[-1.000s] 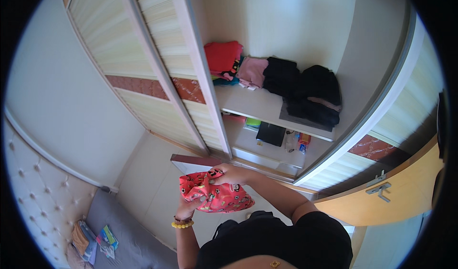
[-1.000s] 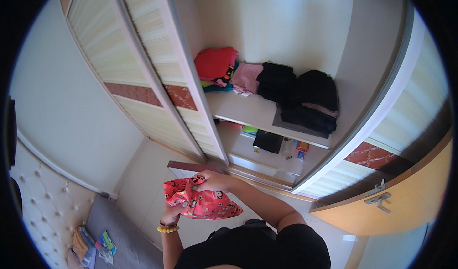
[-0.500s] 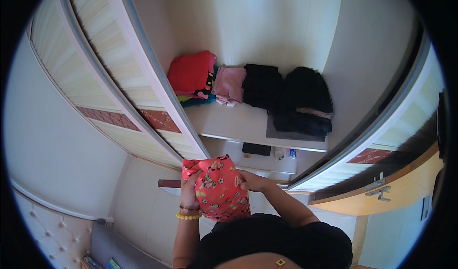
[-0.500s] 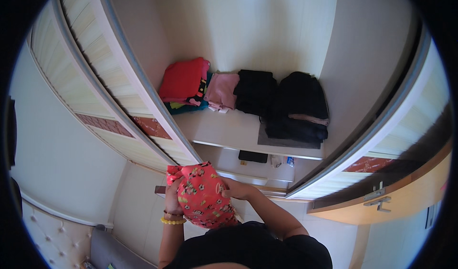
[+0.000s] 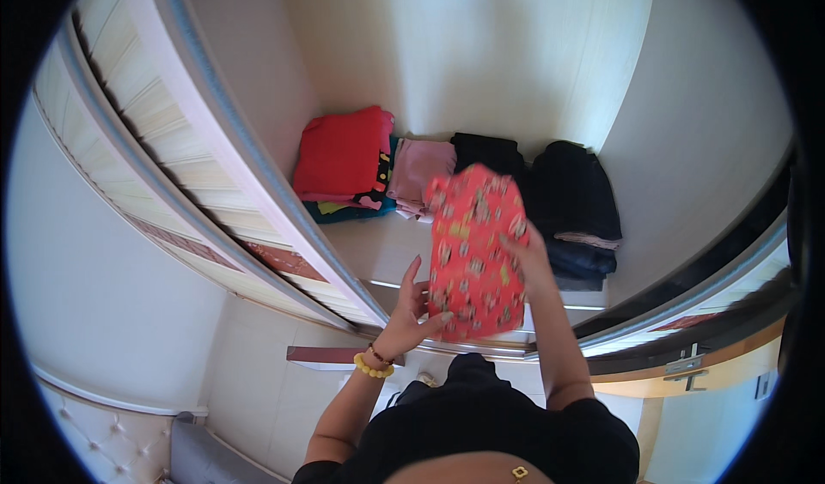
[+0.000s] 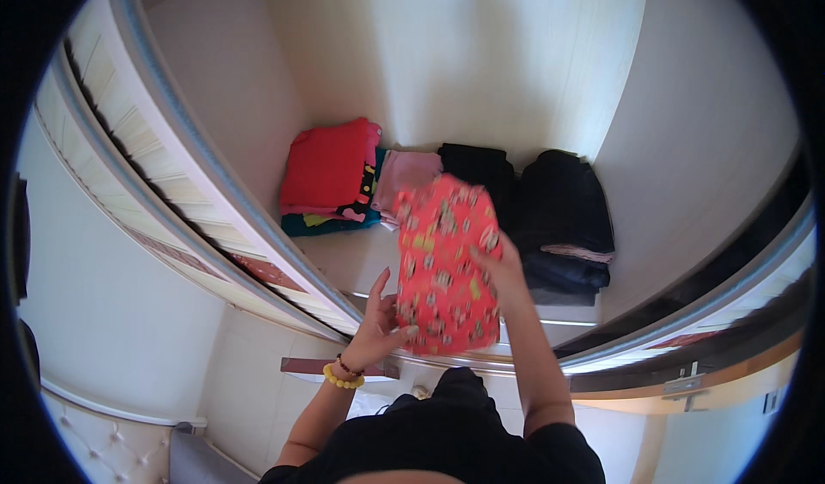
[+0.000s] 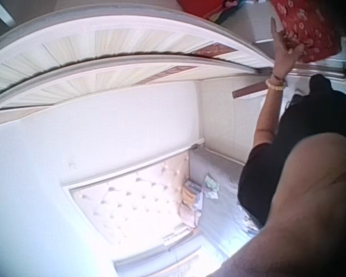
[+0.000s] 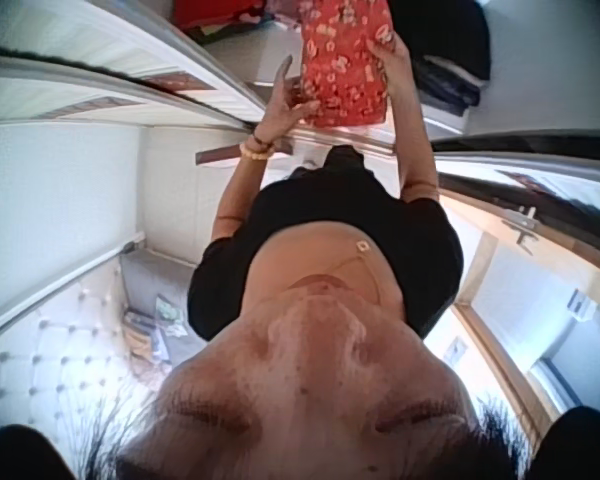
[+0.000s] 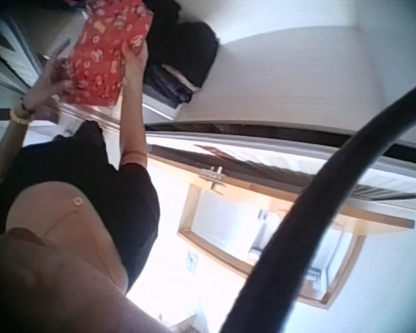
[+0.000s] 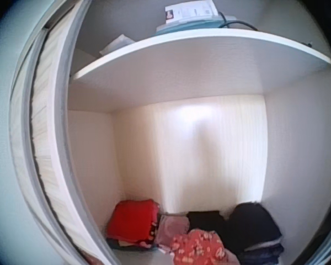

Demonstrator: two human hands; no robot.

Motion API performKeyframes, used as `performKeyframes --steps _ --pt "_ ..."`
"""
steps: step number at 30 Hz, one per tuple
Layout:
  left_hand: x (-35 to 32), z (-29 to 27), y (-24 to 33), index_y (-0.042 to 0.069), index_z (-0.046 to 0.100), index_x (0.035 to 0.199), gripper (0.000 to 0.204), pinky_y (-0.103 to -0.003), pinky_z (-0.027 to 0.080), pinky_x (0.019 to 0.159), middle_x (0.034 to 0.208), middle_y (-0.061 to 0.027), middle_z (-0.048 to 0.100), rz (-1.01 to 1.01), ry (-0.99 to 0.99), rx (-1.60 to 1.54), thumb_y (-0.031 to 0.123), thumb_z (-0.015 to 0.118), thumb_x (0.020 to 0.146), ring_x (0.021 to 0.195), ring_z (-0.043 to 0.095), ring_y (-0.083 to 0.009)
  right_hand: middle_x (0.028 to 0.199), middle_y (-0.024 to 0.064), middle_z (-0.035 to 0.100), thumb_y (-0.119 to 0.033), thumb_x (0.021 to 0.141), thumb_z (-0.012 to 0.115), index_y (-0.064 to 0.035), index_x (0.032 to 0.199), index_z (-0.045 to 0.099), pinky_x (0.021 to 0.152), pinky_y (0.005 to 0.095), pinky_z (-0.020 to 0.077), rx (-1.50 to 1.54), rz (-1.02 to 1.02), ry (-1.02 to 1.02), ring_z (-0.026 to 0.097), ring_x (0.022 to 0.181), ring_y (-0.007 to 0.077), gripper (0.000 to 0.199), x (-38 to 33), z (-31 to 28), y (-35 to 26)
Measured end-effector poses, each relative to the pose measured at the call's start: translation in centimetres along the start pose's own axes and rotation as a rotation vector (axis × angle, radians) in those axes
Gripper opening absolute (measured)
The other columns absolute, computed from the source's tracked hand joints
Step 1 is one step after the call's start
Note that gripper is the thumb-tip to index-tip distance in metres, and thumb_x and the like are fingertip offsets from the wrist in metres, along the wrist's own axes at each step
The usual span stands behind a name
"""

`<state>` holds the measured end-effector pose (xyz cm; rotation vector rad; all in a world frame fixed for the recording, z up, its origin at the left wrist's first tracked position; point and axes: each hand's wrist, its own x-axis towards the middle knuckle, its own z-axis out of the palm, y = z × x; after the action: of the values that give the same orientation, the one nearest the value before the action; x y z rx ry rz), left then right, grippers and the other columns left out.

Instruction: The person folds various clothing items on a bed and places them into a wardrobe. Items handled include a pink cloth, a red patterned cloth, denim shorts, a striped shirt, and several other garments. The person repeatedly picks up, folds, and stacks the clothes inside the wardrobe.

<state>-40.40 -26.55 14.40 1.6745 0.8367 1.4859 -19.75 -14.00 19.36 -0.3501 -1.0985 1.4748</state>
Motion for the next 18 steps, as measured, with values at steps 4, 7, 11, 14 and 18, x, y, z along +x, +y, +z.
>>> performKeyframes --steps 4,7,11,14,18 --pt "-0.3 -1.3 -3.1 0.004 0.043 0.131 0.049 -0.031 0.045 0.093 0.115 -0.0090 0.055 0.031 0.161 0.237 0.000 0.060 0.085 0.107 0.055 -0.0167 0.101 0.0103 0.065 0.002 0.084 0.060 0.0024 0.111 0.055 0.076 0.0322 0.0540 0.031 -0.087 -0.073 0.065 0.085 0.0177 0.028 12.9 -3.5 -3.6" --pt "-0.5 -3.2 -8.5 0.002 0.051 0.122 0.036 -0.028 0.047 0.087 0.106 -0.0073 0.060 -0.080 0.291 0.203 0.004 0.059 0.087 0.099 0.058 -0.0144 0.113 0.0179 0.059 -0.011 0.084 0.063 0.0017 0.117 0.050 0.083 0.0385 0.0522 -0.640 -0.117 0.201 0.063 0.096 0.0286 0.038 25.6 -9.0 -2.7" --pt "-4.4 -3.6 -12.5 0.002 0.054 0.117 0.029 -0.026 0.048 0.083 0.104 -0.0053 0.062 -0.261 0.461 0.194 0.008 0.059 0.089 0.096 0.059 -0.0130 0.141 0.0235 0.034 -0.041 0.081 0.064 -0.0031 0.131 0.042 0.101 0.0533 0.0337 -1.626 -0.102 0.416 0.040 0.124 0.0419 0.066 30.3 -8.1 2.0" --pt "-5.5 -1.3 -10.5 0.002 0.055 0.116 0.028 -0.026 0.049 0.083 0.104 -0.0049 0.062 -0.304 0.611 0.213 0.010 0.059 0.089 0.096 0.059 -0.0126 0.144 0.0200 0.031 -0.051 0.084 0.054 -0.0061 0.138 0.036 0.105 0.0607 0.0227 -1.868 -0.501 0.215 0.027 0.133 0.0420 0.072 30.9 -4.8 4.7" --pt "-9.2 2.3 -8.6 0.000 0.054 0.118 0.030 -0.029 0.049 0.084 0.103 -0.0085 0.062 -0.305 0.685 0.271 0.011 0.057 0.090 0.097 0.060 -0.0160 0.142 0.0218 0.034 -0.058 0.088 0.040 -0.0041 0.138 0.036 0.104 0.0629 0.0222 -2.055 -0.660 -0.003 0.029 0.133 0.0402 0.073 30.9 -8.6 11.2"
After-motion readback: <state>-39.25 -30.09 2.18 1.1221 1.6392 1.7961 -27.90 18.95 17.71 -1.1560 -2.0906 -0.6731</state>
